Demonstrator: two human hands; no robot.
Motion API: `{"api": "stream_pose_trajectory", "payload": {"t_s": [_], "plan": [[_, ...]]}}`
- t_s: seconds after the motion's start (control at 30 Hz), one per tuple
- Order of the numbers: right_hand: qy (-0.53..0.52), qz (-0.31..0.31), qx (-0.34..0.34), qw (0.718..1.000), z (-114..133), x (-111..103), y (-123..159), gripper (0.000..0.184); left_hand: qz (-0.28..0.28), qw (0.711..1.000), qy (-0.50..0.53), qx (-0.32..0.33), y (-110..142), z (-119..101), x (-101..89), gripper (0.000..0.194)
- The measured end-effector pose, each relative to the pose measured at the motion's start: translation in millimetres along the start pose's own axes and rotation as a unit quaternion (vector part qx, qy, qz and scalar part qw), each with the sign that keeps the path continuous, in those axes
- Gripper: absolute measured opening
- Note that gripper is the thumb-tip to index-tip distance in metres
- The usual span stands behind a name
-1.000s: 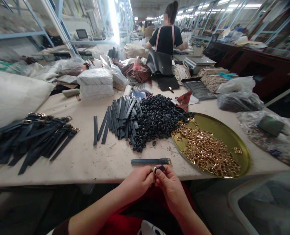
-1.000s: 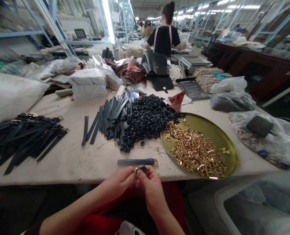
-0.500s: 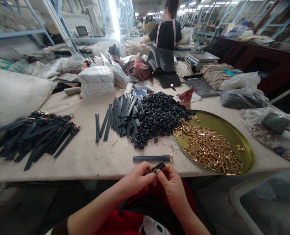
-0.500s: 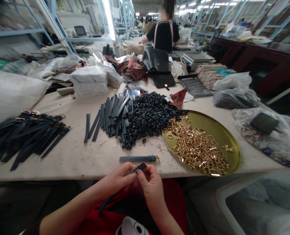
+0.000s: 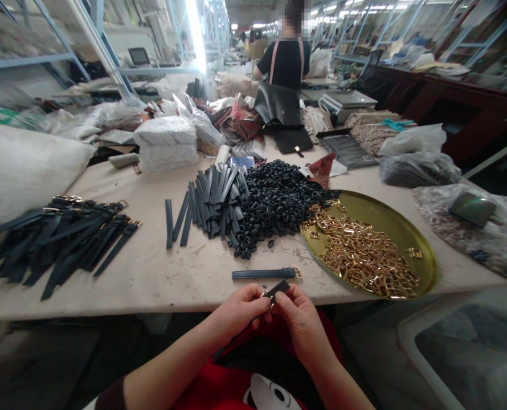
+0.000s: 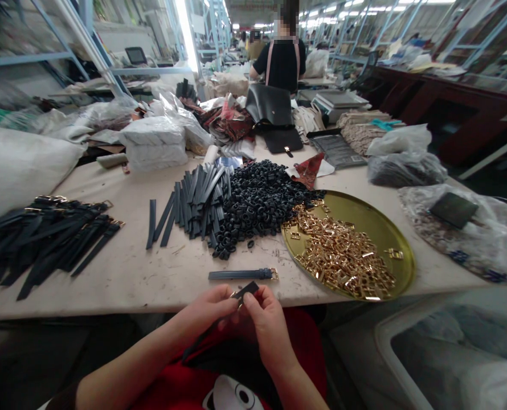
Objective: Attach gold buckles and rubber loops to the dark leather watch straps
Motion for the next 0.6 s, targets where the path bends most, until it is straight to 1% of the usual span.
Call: {"api": "stream_pose_trajectory", "payload": {"t_s": [0.03, 0.07, 0.1, 0.13, 0.2, 0.23, 0.27, 0.3, 0.33, 0.37, 0.43, 0.5, 0.57, 0.6], "plan": [[0.037, 0.000, -0.020, 0.999, 0.8, -1.0, 0.9, 0.021, -0.004, 1.000, -0.002, 0.007, 0.3, 0.0, 0.9, 0.020], [0.092, -0.003, -0.054, 0.994, 1.9, -2.5, 2.1, 0.019, -0.009, 1.000, -0.007, 0.013, 0.6, 0.3, 1.7, 0.021], [0.160, -0.005, -0.101, 0.982, 3.2, -4.2, 3.6, 0.018, -0.014, 1.000, -0.016, 0.019, 0.8, 1.1, 2.6, 0.022], [0.229, -0.003, -0.154, 0.961, 4.4, -5.7, 5.4, 0.015, -0.025, 0.999, -0.026, 0.026, 0.8, 2.3, 3.3, 0.022], [0.336, 0.016, -0.247, 0.909, 5.0, -7.9, 9.4, 0.010, -0.060, 0.996, -0.055, 0.041, 0.8, 5.3, 4.0, 0.021], [0.365, 0.031, -0.271, 0.890, 4.2, -8.9, 11.0, 0.008, -0.083, 0.992, -0.076, 0.049, 1.1, 6.8, 4.0, 0.020], [0.381, 0.046, -0.279, 0.880, 3.2, -9.9, 12.1, 0.007, -0.103, 0.988, -0.098, 0.057, 1.6, 7.9, 3.9, 0.018], [0.389, 0.056, -0.275, 0.877, 2.4, -11.0, 12.7, 0.007, -0.119, 0.984, -0.117, 0.064, 2.6, 8.5, 3.6, 0.017], [0.393, 0.060, -0.263, 0.879, 2.1, -12.0, 12.7, 0.007, -0.122, 0.982, -0.130, 0.065, 4.1, 8.5, 3.2, 0.017], [0.390, 0.061, -0.243, 0.886, 2.5, -12.8, 12.1, 0.008, -0.112, 0.982, -0.137, 0.063, 5.9, 7.8, 2.6, 0.016], [0.358, 0.059, -0.182, 0.914, 4.5, -13.4, 9.4, 0.013, -0.069, 0.988, -0.129, 0.049, 10.7, 4.7, 0.7, 0.016], [0.293, 0.065, -0.107, 0.948, 6.3, -11.8, 5.3, 0.019, -0.034, 0.992, -0.120, 0.035, 15.2, -0.1, -2.5, 0.017], [0.227, 0.082, -0.054, 0.969, 7.1, -8.3, 0.7, 0.024, -0.036, 0.991, -0.123, 0.032, 16.4, -4.6, -6.4, 0.019], [0.208, 0.091, -0.044, 0.973, 7.4, -6.4, -1.5, 0.026, -0.044, 0.991, -0.122, 0.031, 15.3, -6.2, -8.2, 0.021]]}}
Point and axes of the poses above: each hand's wrist, its own y-axis away from the middle knuckle, its own x-axis out of the palm, z = x × y, the point moved 2 cm from there along -y, towards the middle knuckle, and after that the axes turned 14 degrees about -x, right-handed, at the moved point
